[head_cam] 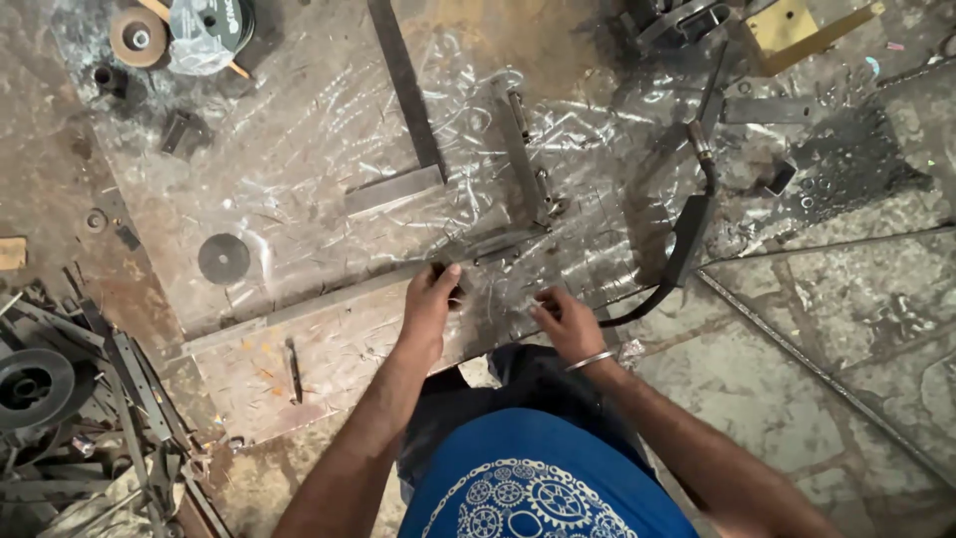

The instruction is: The person aligns a small metal bar onto a larger metal frame on a workbench and welds the joint using a welding torch. They repeat this process by picking up another metal bar, aligning it, and welding it to the frame.

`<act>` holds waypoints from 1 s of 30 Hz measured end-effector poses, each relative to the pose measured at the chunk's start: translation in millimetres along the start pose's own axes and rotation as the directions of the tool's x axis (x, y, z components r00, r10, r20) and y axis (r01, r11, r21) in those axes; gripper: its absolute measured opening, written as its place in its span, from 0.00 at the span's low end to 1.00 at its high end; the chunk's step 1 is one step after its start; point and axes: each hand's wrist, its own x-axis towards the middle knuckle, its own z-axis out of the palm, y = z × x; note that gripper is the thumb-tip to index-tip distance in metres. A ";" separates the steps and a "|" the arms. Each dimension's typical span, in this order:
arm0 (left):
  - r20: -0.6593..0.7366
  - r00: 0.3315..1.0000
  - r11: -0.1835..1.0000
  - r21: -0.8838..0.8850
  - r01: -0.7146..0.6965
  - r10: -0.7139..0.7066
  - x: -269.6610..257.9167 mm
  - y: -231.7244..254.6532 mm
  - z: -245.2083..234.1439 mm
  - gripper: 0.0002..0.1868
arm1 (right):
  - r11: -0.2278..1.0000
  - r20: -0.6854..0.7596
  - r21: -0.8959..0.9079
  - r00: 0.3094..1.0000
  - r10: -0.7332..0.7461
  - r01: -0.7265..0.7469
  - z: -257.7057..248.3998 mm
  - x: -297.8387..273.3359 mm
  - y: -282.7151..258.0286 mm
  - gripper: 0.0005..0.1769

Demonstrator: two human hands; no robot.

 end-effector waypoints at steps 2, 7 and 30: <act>-0.022 1.000 1.000 0.027 -0.011 0.011 2.1 10.7 4.4 0.13 | 1.000 -0.055 -0.026 0.998 0.007 -0.009 -12.5 10.4 11.7 0.20; -0.078 0.996 0.994 0.106 0.039 -0.030 15.9 8.1 11.4 0.12 | 0.982 -0.187 -0.147 0.978 0.088 -0.117 -48.9 26.3 27.6 0.24; -0.110 0.985 0.859 0.509 -0.059 0.133 167.9 -3.2 74.2 0.24 | 0.774 -0.150 -0.633 0.982 -0.119 -0.003 -61.7 17.8 21.8 0.39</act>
